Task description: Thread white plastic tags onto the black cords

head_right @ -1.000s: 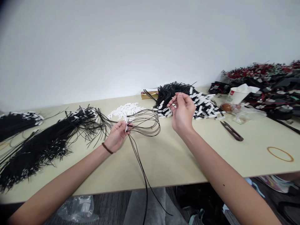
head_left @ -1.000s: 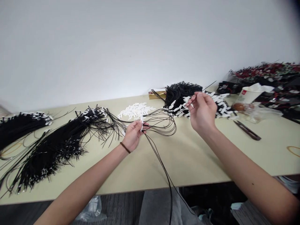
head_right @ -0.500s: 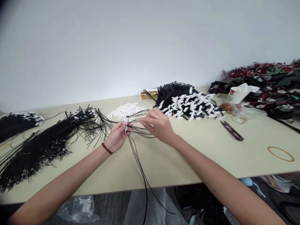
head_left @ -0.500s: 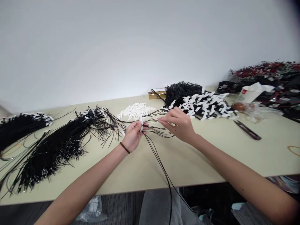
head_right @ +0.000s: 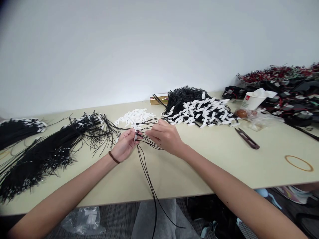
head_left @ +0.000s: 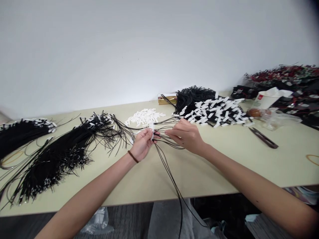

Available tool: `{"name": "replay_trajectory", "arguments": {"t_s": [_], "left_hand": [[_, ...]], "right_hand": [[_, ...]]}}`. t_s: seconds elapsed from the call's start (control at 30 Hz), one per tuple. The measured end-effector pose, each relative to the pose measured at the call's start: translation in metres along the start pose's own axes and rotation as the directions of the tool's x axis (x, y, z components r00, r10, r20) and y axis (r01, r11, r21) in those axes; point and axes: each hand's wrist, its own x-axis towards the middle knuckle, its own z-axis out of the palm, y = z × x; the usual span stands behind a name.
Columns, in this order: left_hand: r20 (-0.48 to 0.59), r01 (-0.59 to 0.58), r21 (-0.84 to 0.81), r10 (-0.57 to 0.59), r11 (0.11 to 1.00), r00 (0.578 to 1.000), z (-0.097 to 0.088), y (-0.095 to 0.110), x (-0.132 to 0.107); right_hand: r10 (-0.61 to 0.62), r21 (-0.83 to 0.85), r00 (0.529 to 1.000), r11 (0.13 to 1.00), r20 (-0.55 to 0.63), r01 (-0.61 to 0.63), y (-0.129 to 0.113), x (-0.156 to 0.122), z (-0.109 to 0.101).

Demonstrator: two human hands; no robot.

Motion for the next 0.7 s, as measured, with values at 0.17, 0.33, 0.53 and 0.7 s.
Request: {"name": "replay_trajectory", "arguments": {"t_s": [0.17,0.33,0.53,0.7], "left_hand": [[0.009,-0.001,-0.005,0.002,1.0,1.0,-0.0007,0.0002,0.0002],[0.002,-0.003,-0.003,0.003,1.0,1.0,0.0003,0.001,-0.0004],[0.004,-0.003,-0.003,0.003,1.0,1.0,0.0012,0.0014,-0.0011],[0.02,0.013,0.004,-0.013,1.0,1.0,0.001,0.0005,-0.0014]], "right_hand": [[-0.006,-0.003,1.0,1.0,-0.006,0.006,-0.0009,0.0003,-0.0011],[-0.001,-0.012,1.0,1.0,0.012,0.001,-0.0017,0.0008,-0.0018],[0.004,-0.032,1.0,0.999,0.022,-0.003,-0.001,-0.0006,-0.0012],[0.003,-0.044,1.0,0.999,0.022,-0.002,-0.0017,-0.0019,0.0012]]}}
